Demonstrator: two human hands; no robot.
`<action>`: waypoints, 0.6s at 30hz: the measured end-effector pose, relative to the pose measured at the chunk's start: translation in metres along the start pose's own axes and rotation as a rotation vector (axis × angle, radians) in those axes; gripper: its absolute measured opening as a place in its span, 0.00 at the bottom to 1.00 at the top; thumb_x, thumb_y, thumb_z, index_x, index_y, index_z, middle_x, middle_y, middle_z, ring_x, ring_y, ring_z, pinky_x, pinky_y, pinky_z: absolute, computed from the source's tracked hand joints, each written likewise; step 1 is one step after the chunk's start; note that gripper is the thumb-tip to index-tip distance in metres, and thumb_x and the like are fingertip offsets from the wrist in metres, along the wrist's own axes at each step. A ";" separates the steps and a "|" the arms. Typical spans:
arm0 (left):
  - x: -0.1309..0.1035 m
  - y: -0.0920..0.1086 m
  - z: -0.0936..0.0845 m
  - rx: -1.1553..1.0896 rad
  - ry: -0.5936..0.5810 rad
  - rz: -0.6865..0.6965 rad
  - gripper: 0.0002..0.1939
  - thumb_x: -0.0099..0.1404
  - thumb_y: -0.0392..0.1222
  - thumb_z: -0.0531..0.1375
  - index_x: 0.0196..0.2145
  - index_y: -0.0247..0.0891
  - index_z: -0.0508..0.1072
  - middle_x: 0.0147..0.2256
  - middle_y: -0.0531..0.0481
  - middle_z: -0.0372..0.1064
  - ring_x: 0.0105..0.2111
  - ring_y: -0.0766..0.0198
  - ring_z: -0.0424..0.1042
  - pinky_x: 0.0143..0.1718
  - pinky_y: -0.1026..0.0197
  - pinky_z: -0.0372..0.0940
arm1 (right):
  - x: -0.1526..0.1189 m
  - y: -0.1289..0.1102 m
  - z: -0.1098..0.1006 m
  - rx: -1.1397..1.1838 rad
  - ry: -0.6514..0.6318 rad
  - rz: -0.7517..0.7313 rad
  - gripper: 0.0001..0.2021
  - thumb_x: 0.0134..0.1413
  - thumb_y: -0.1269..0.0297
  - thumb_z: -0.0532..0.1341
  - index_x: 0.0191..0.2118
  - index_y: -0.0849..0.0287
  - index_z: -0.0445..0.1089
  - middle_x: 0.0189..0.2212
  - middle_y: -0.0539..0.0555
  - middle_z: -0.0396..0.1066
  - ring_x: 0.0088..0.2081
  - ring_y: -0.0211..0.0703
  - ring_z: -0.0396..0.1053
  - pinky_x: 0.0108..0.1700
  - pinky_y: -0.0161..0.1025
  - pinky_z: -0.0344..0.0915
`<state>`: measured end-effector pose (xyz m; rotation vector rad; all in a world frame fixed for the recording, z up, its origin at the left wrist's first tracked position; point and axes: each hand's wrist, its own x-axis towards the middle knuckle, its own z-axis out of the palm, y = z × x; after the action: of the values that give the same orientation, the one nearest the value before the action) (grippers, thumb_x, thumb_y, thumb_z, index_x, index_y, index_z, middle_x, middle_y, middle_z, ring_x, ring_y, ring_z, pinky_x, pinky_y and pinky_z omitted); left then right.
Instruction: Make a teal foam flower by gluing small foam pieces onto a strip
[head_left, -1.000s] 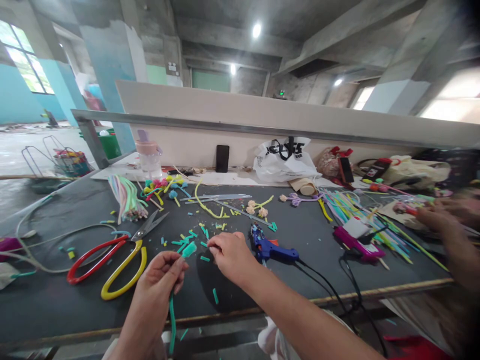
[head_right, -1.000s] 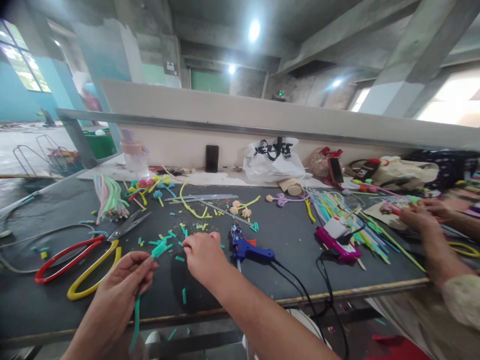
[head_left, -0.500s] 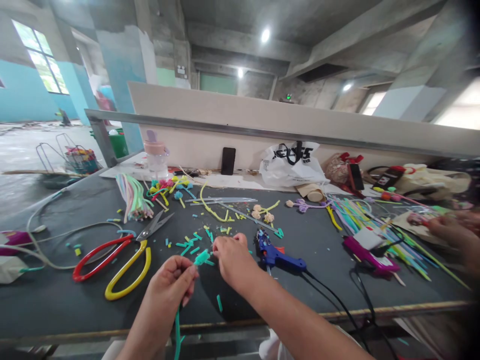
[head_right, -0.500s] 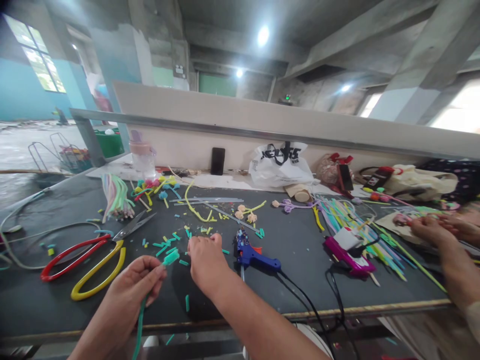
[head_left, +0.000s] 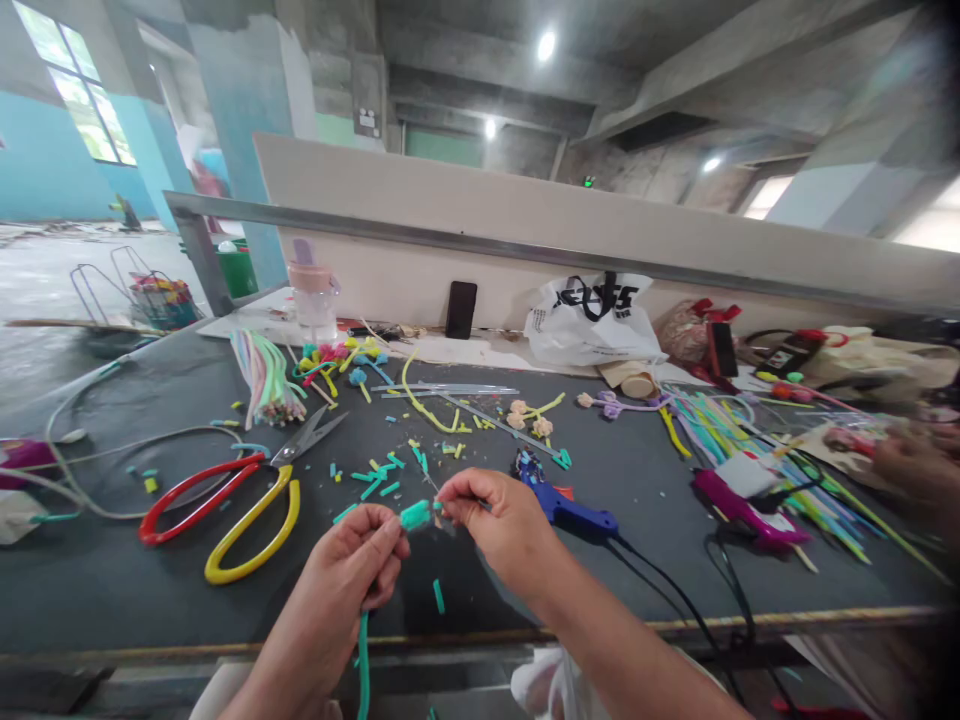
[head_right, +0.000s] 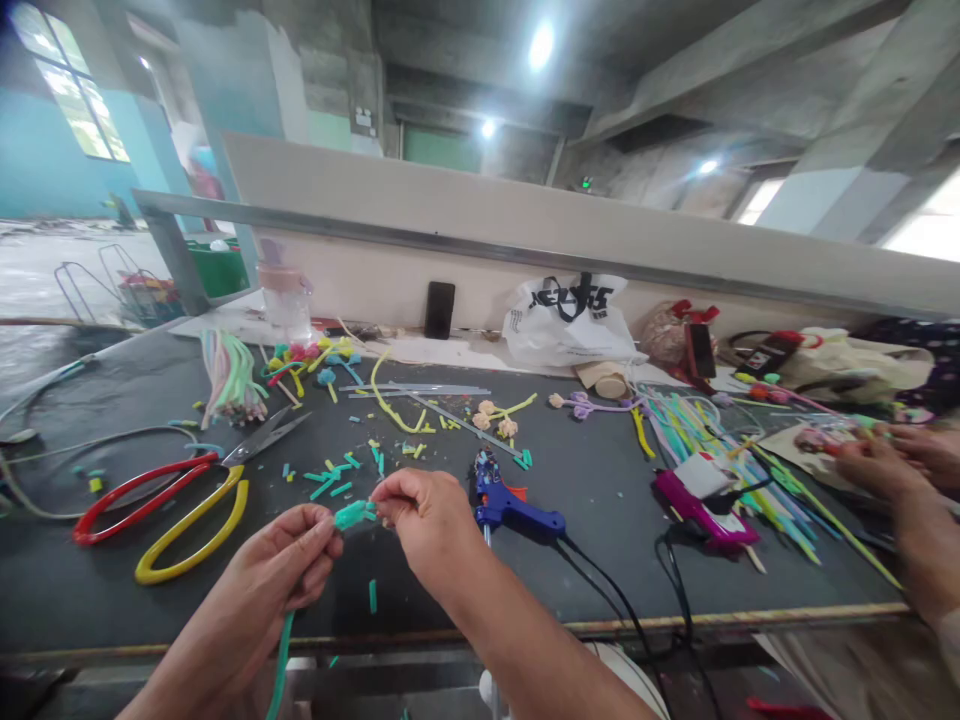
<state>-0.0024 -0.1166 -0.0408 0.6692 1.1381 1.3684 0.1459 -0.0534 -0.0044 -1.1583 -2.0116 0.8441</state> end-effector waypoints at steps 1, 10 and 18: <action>0.000 0.001 0.000 -0.004 -0.021 -0.013 0.14 0.52 0.48 0.63 0.25 0.35 0.65 0.20 0.55 0.64 0.15 0.77 0.52 0.14 0.71 0.44 | 0.000 0.000 0.001 0.044 -0.023 0.034 0.05 0.48 0.74 0.60 0.27 0.58 0.71 0.21 0.47 0.71 0.26 0.36 0.67 0.30 0.31 0.60; -0.004 0.004 0.006 -0.019 -0.086 -0.056 0.13 0.53 0.47 0.62 0.23 0.35 0.66 0.20 0.54 0.64 0.15 0.76 0.53 0.15 0.70 0.45 | -0.002 -0.001 0.001 0.040 -0.064 0.021 0.04 0.51 0.70 0.58 0.27 0.59 0.67 0.21 0.47 0.68 0.25 0.35 0.64 0.29 0.31 0.58; 0.001 -0.008 0.004 0.019 -0.034 -0.022 0.13 0.52 0.48 0.62 0.24 0.36 0.65 0.17 0.57 0.62 0.13 0.76 0.52 0.13 0.71 0.44 | -0.010 -0.004 0.000 -0.366 -0.016 -0.249 0.06 0.54 0.73 0.58 0.28 0.57 0.67 0.24 0.44 0.71 0.28 0.33 0.65 0.48 0.42 0.47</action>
<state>0.0046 -0.1154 -0.0471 0.6892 1.1293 1.3248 0.1480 -0.0633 -0.0034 -1.0591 -2.3284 0.3714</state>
